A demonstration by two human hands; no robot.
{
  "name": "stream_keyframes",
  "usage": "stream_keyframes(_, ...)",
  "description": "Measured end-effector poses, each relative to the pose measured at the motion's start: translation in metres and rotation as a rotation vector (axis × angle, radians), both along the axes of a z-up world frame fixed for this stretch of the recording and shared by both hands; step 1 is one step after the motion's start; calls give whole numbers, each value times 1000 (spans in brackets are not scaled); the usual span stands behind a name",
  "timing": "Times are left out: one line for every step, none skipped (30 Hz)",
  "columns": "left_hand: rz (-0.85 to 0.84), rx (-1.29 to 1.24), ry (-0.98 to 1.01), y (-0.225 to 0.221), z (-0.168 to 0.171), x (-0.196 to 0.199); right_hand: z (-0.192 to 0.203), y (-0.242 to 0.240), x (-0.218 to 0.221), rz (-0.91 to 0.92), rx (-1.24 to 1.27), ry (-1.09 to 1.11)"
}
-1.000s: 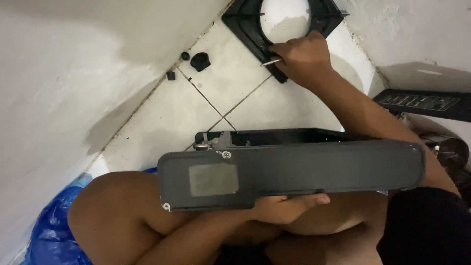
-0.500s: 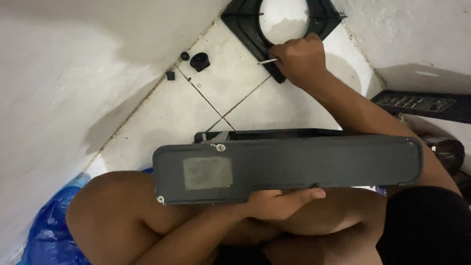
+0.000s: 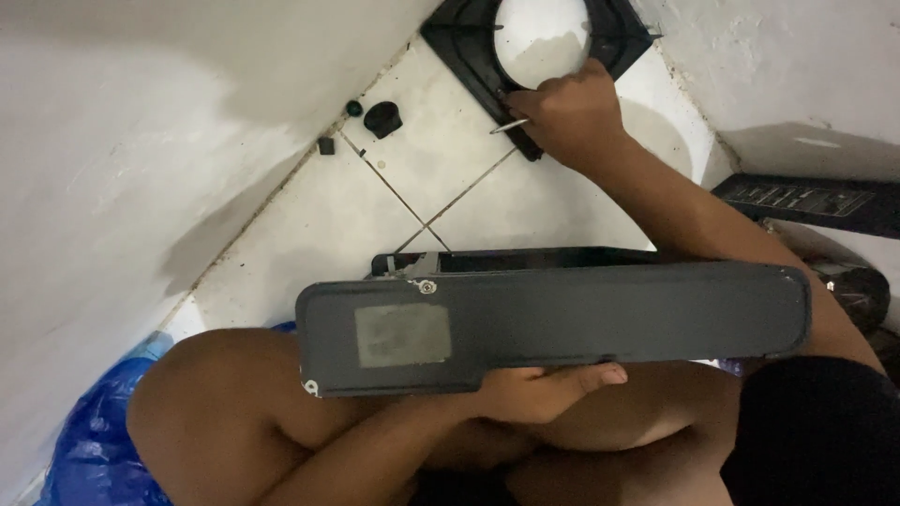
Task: Disassembling and reassembling the burner head and internal components of a portable gas stove using a screwdriver.
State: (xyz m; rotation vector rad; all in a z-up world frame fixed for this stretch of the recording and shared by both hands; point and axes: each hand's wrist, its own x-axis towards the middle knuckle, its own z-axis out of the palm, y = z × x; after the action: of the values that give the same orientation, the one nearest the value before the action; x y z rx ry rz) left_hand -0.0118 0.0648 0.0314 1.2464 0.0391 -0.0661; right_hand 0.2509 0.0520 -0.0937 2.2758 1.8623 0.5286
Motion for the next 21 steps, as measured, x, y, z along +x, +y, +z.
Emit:
stream_keyframes(-1,0,0,2,2,0,1,0,0,-1,0,0)
stream_keyframes(27,20,0,4,5,0,1,0,-1,22,67,8)
stream_keyframes(55,41,-1,5,7,0,1,0,-2,46,134,17)
stream_keyframes(55,41,-1,1,6,-1,1,0,-2,46,134,16)
stream_keyframes(-72,-46,279,-3,6,-2,0,1,-2,30,122,52)
stream_keyframes(-203,-134,559,-8,5,-3,-1,0,-2,13,109,89)
stream_keyframes(-204,-135,559,0,20,6,-3,0,-1,13,109,90)
stream_keyframes(-273,-244,849,9,35,14,-4,0,0,25,143,85)
stream_keyframes(-340,-354,1140,17,50,23,-5,-1,1,37,177,81)
stream_keyframes(-340,-353,1140,10,34,21,-6,-2,3,37,178,81)
stream_keyframes(-475,-315,1061,3,17,18,-7,-4,5,31,169,163)
stream_keyframes(-607,-276,977,-3,1,16,-8,-5,6,25,161,244)
stream_keyframes(-607,-273,976,-4,1,11,-4,-6,8,25,163,242)
stream_keyframes(-341,-193,791,-5,0,6,0,-7,9,65,191,393)
stream_keyframes(-80,-115,598,-6,0,0,3,-9,10,105,220,545)
stream_keyframes(-81,-114,599,-5,-1,1,8,-14,15,105,220,545)
stream_keyframes(184,58,250,-5,-2,1,13,-20,19,142,257,669)
stream_keyframes(436,224,-107,-6,-3,1,17,-28,22,179,290,795)
stream_keyframes(436,222,-104,-1,5,4,22,-40,26,177,287,797)
stream_keyframes(382,223,80,4,13,7,29,-52,30,138,361,794)
stream_keyframes(324,222,262,8,22,10,37,-64,35,100,435,789)
